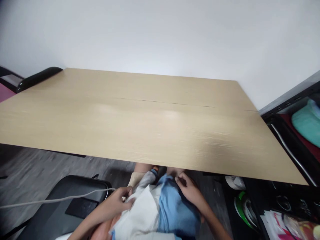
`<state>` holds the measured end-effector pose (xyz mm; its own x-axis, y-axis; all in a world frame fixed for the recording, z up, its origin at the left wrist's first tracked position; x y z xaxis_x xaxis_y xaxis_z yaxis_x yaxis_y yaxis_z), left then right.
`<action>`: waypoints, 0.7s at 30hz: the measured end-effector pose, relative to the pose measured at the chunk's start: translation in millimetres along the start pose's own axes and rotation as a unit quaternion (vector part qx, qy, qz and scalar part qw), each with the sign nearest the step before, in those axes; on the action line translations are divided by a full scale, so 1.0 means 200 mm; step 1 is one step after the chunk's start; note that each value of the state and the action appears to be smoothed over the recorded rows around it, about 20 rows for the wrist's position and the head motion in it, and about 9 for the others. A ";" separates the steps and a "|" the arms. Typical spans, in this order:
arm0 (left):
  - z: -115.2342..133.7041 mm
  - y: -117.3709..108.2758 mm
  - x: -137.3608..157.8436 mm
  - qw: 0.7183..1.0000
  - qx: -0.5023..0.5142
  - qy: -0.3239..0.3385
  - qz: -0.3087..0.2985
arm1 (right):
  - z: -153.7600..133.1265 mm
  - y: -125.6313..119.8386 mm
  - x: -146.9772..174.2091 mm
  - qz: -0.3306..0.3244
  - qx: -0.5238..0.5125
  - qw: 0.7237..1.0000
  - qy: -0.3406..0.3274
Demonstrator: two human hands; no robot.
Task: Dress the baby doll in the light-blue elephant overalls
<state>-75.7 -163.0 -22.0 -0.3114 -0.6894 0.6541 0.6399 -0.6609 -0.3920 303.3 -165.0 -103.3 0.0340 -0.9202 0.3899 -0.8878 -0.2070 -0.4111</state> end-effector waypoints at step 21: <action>-0.02 0.01 -0.06 1.000 0.007 -0.004 0.013 | 0.23 0.00 0.57 0.111 0.179 0.954 0.212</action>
<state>-73.2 -156.3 -33.3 -0.2897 -0.7035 0.6489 0.6573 -0.6391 -0.3994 327.9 -285.6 -97.8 -0.3940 -0.7529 0.5272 -0.6343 -0.1924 -0.7488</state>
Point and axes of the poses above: each hand's wrist, its own x-axis away from the middle knuckle, its own y-axis out of the palm, z = x × y, the point moved 1 cm from there along -x, towards the middle knuckle, and after that the axes turned 4 degrees about -x, right-handed, at the moved point
